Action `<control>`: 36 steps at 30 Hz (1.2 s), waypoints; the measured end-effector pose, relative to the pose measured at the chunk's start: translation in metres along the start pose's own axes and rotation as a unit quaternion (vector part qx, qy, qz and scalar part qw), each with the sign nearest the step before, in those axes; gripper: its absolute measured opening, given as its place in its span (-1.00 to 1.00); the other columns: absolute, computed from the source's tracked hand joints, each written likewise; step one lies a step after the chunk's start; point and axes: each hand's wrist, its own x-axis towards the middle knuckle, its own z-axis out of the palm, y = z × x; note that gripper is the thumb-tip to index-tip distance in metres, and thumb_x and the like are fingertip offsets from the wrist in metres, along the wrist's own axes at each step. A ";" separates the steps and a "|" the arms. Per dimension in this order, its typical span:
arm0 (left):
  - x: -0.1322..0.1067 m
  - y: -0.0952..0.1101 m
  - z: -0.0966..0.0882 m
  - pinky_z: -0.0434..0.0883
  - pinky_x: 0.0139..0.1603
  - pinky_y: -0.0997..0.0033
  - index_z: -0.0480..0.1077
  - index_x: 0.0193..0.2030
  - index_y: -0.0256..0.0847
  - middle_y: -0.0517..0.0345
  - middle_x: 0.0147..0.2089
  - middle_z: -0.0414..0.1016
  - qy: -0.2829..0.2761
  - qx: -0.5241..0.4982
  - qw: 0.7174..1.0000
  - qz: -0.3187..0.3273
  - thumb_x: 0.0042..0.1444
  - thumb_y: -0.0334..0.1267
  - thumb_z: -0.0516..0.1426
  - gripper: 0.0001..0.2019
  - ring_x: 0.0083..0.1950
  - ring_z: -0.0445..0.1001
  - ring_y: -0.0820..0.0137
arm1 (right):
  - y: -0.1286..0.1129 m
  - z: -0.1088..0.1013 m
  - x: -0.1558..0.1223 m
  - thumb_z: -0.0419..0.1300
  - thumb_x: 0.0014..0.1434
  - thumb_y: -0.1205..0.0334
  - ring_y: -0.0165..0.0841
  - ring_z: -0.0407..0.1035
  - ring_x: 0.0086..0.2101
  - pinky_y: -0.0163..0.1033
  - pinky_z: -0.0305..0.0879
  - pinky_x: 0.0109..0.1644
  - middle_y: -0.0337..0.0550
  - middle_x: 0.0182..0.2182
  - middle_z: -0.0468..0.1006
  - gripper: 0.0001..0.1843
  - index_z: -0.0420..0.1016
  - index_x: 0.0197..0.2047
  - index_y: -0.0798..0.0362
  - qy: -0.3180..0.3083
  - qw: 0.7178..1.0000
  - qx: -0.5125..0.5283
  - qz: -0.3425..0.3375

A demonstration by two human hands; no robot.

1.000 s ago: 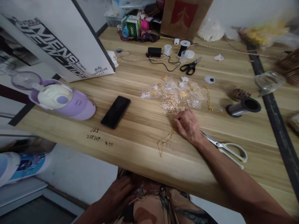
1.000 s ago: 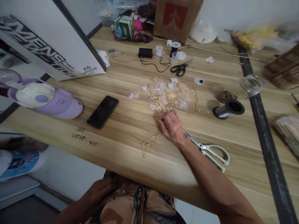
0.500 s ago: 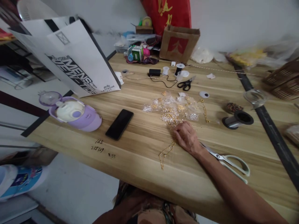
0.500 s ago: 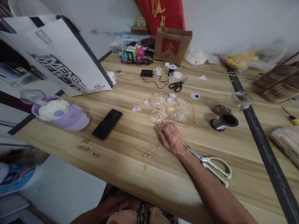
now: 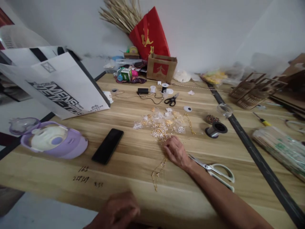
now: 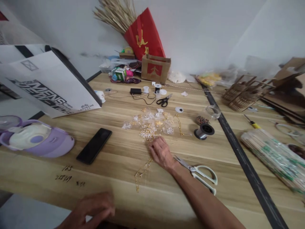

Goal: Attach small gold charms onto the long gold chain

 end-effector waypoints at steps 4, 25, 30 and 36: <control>0.066 -0.001 -0.014 0.38 -0.25 0.52 0.46 -0.36 -0.20 0.15 -0.36 0.54 0.055 0.084 0.995 0.001 0.17 -0.25 0.06 -0.82 -0.29 0.49 0.41 | -0.002 -0.002 0.002 0.03 0.22 0.37 -0.30 0.25 -0.32 -0.10 0.26 -0.14 -0.12 -0.39 0.39 -0.92 0.29 -0.27 0.03 0.012 1.000 0.004 -0.003; 0.207 -0.035 0.004 0.26 -0.44 0.48 0.36 -0.53 -0.31 0.21 -0.57 0.35 0.003 -0.195 0.981 -0.013 -0.03 -0.12 0.19 -0.73 -0.50 0.29 0.49 | -0.005 -0.004 0.008 -0.01 0.25 0.36 -0.32 0.23 -0.33 -0.12 0.23 -0.15 -0.14 -0.39 0.39 -0.91 0.29 -0.26 0.03 0.032 0.999 0.023 0.028; 0.211 -0.035 0.005 0.28 -0.44 0.49 0.35 -0.54 -0.31 0.22 -0.57 0.34 0.005 -0.214 0.977 -0.026 -0.09 -0.08 0.23 -0.70 -0.51 0.29 0.50 | -0.006 -0.005 0.009 -0.01 0.26 0.34 -0.32 0.24 -0.33 -0.13 0.24 -0.17 -0.14 -0.39 0.40 -0.91 0.30 -0.25 0.02 0.028 0.999 0.027 0.035; 0.210 -0.037 0.004 0.27 -0.44 0.49 0.34 -0.54 -0.29 0.23 -0.58 0.34 -0.006 -0.215 0.976 -0.018 -0.07 -0.05 0.22 -0.69 -0.51 0.28 0.50 | -0.007 -0.007 0.010 -0.03 0.27 0.34 -0.31 0.25 -0.34 -0.12 0.24 -0.15 -0.15 -0.41 0.40 -0.88 0.31 -0.25 0.02 0.016 0.999 0.008 0.036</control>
